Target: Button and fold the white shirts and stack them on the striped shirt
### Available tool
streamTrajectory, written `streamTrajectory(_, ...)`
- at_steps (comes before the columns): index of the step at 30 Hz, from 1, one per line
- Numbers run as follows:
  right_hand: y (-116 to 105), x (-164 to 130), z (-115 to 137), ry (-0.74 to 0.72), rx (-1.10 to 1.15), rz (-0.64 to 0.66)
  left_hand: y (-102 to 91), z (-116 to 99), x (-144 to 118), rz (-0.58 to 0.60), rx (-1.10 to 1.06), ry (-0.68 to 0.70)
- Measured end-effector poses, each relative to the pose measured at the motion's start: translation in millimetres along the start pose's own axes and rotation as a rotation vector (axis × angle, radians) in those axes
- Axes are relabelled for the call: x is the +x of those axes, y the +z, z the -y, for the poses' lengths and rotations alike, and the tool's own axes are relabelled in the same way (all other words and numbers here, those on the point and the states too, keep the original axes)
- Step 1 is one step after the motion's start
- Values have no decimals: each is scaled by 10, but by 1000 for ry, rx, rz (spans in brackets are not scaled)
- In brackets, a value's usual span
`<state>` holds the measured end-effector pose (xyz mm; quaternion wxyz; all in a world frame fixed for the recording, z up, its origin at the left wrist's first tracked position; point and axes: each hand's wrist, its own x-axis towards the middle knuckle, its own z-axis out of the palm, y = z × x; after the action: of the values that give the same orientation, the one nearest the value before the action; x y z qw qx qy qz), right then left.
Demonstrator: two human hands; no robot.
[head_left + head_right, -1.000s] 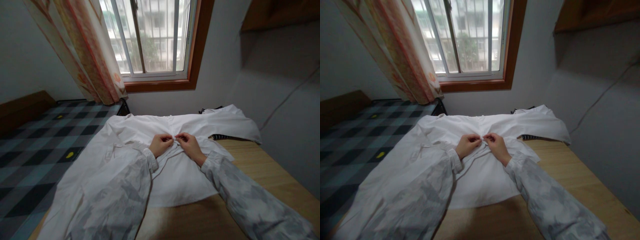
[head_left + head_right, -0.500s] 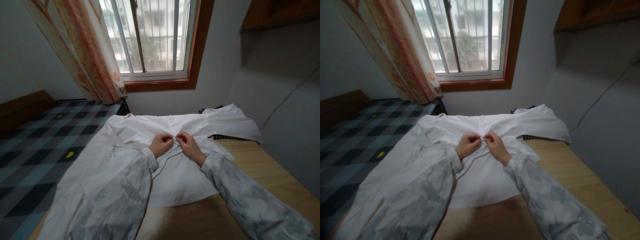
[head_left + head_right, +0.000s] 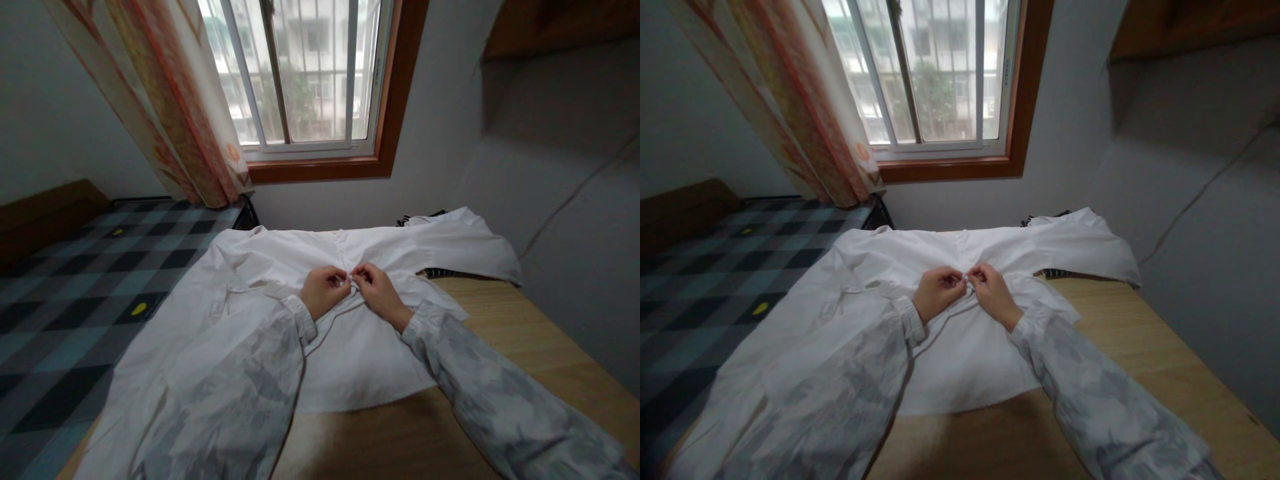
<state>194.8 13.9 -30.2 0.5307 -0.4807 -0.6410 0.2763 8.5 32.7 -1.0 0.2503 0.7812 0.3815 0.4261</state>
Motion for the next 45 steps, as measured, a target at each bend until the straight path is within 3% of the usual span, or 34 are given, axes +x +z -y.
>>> streamTrajectory(9, -13, -21, 86, 3, -22, 33, -17, 0, 17, 74, 225, 48)
streamTrajectory(12, -18, -32, 123, 9, -4, 25, 16, 64, 29, 81, 83, -52)
streamTrajectory(16, -22, -39, 149, 1, 35, 1, 61, 184, 82, 115, -299, -224)
streamTrajectory(19, -22, -37, 156, -22, 60, 4, 41, 216, 133, 174, -438, -243)
streamTrajectory(24, -34, -33, 172, -55, 31, 5, -27, 189, 164, 243, -433, -230)
streamTrajectory(29, -51, -50, 213, -127, -35, 7, -15, 196, 148, 238, -388, -221)
streamTrajectory(38, -8, -34, 142, -69, 100, 74, 9, 204, 138, 281, -358, -215)
streamTrajectory(45, -8, -3, 78, -74, 110, 40, 65, 170, 135, 209, -382, -248)
